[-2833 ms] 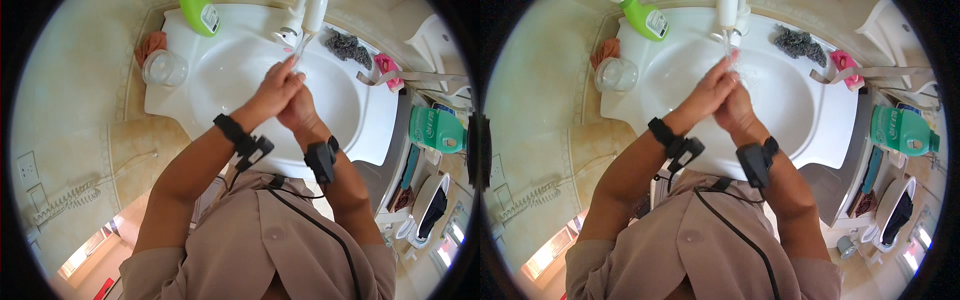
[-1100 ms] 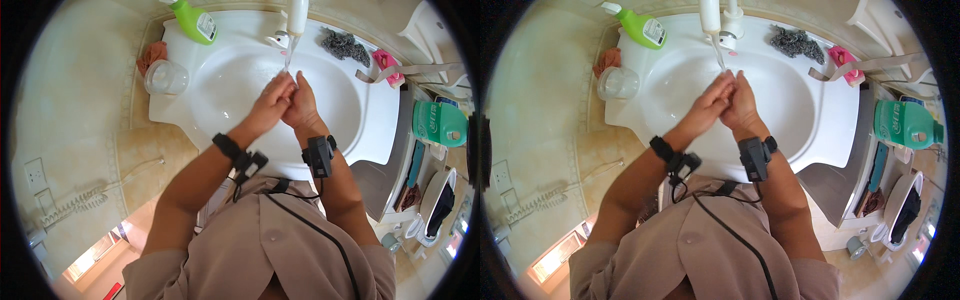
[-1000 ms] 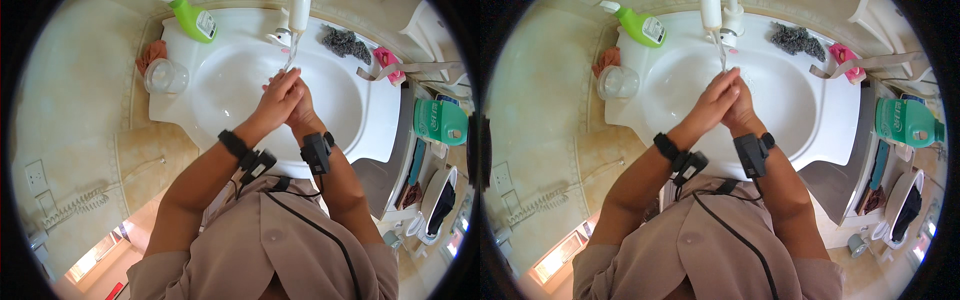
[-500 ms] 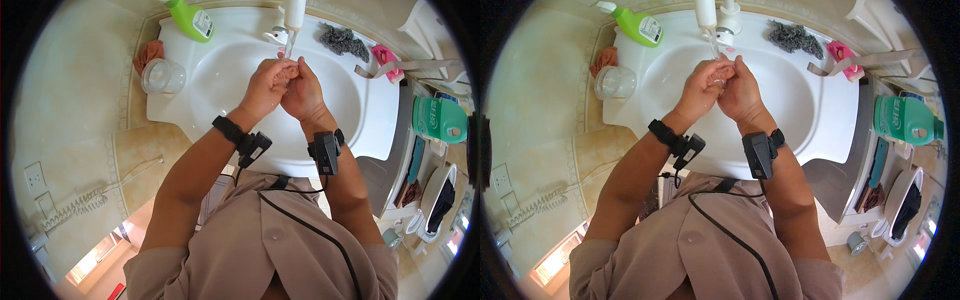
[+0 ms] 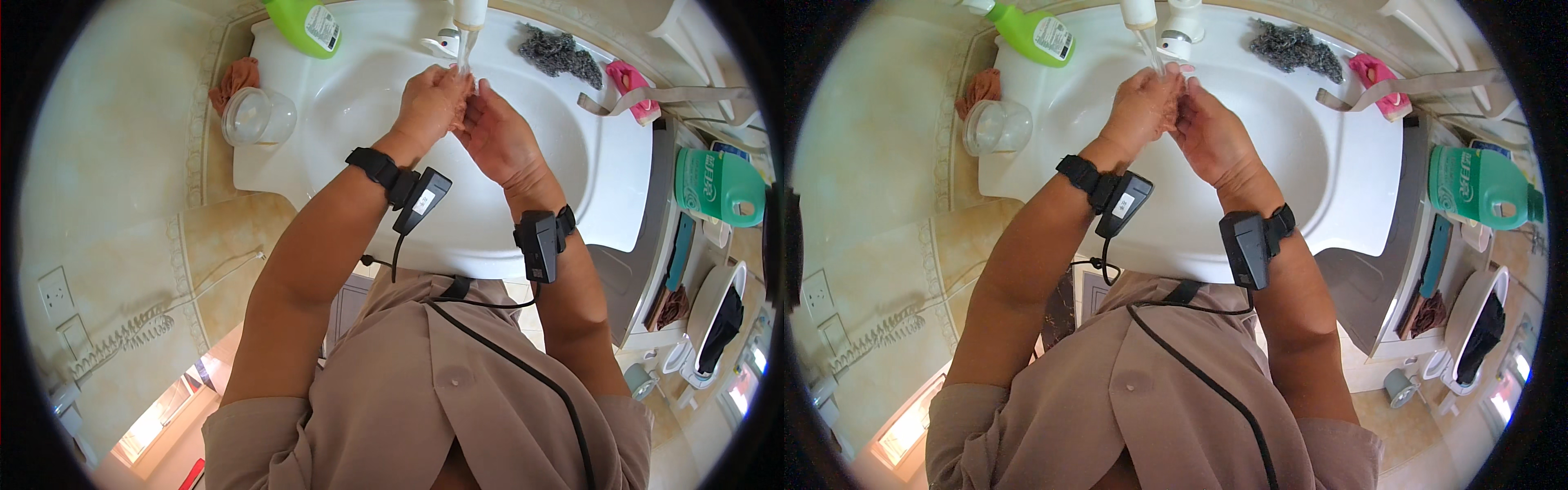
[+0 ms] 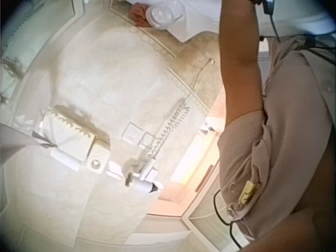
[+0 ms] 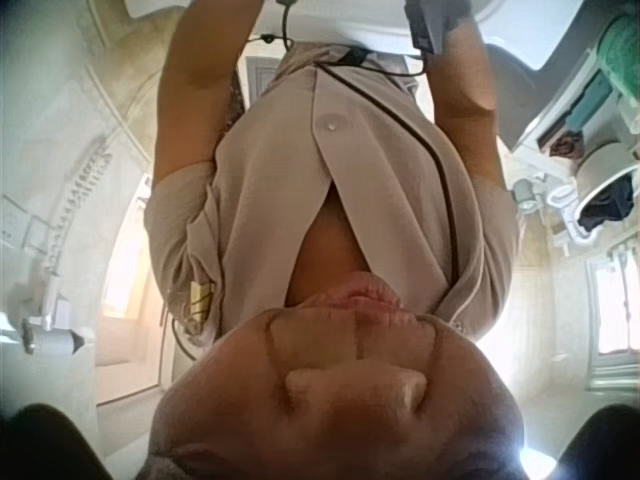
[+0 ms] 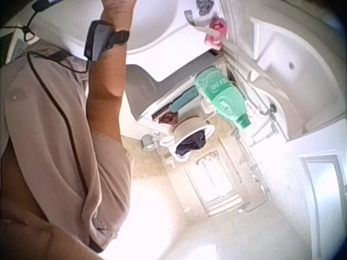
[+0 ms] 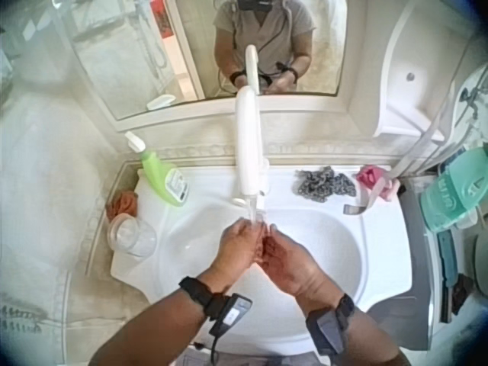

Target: The person rinses a glass jar and its lid under a running faucet, wipes the jar with a cloth, and then carries the jar, lid, and cloth out of the bathroom.

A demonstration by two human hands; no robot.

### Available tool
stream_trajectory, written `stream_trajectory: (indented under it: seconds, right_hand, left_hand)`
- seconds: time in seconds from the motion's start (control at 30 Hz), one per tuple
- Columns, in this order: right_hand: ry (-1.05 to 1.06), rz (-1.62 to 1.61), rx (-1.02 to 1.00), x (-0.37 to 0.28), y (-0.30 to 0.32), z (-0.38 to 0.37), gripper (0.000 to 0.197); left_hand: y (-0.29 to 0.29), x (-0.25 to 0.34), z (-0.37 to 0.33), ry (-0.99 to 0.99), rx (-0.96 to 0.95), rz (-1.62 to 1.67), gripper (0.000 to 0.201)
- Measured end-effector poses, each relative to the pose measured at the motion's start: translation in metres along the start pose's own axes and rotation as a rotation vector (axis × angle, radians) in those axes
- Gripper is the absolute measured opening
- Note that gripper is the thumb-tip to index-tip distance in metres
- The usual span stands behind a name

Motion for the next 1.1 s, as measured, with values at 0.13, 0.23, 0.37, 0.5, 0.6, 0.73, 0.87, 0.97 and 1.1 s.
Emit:
stream_trajectory:
  seconds: [0.13,0.23,0.37,0.5,0.6,0.73,0.87,0.97,1.1]
  right_hand:
    - [0.023,0.185,-0.269,0.001,-0.008,0.002,0.031]
    - [0.120,0.371,0.086,0.001,0.014,0.004,0.035]
    - [0.146,0.412,0.117,0.005,0.026,0.012,0.025]
    - [0.096,0.268,0.168,0.007,0.040,0.012,0.021]
    - [0.141,0.229,0.127,0.010,0.038,0.009,0.015]
    - [0.376,0.375,0.077,-0.014,0.014,0.018,0.012]
    - [0.487,0.440,0.130,-0.035,0.003,0.026,0.013]
    - [0.420,0.401,-0.001,-0.036,-0.008,0.022,0.013]
    - [0.293,0.395,0.012,-0.028,-0.014,0.024,0.013]
  left_hand:
    - [-0.007,-0.013,0.006,0.075,-0.134,0.314,0.041]
    - [-0.007,-0.023,0.011,0.054,-0.282,0.381,0.038]
    - [0.006,-0.025,0.035,0.079,-0.094,0.195,0.050]
    - [0.014,-0.022,0.035,0.079,-0.046,0.183,0.043]
    - [0.024,-0.035,0.025,-0.115,-0.040,0.057,0.033]
    - [0.031,-0.042,0.025,-0.088,-0.099,-0.276,0.033]
    - [0.051,-0.038,0.028,-0.200,0.075,-0.551,0.037]
    - [0.039,-0.019,0.032,-0.391,0.085,-0.383,0.037]
    - [0.015,0.006,0.038,-0.509,0.076,-0.350,0.030]
Point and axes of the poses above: each hand's wrist, its own z-axis away from the middle knuckle, its own y-axis out of the back of the hand, x = y × z, the point moved 7 cm from there along -z, towards the middle knuckle, and after that the axes turned 7 degrees about -z, right-handed, at the moved point
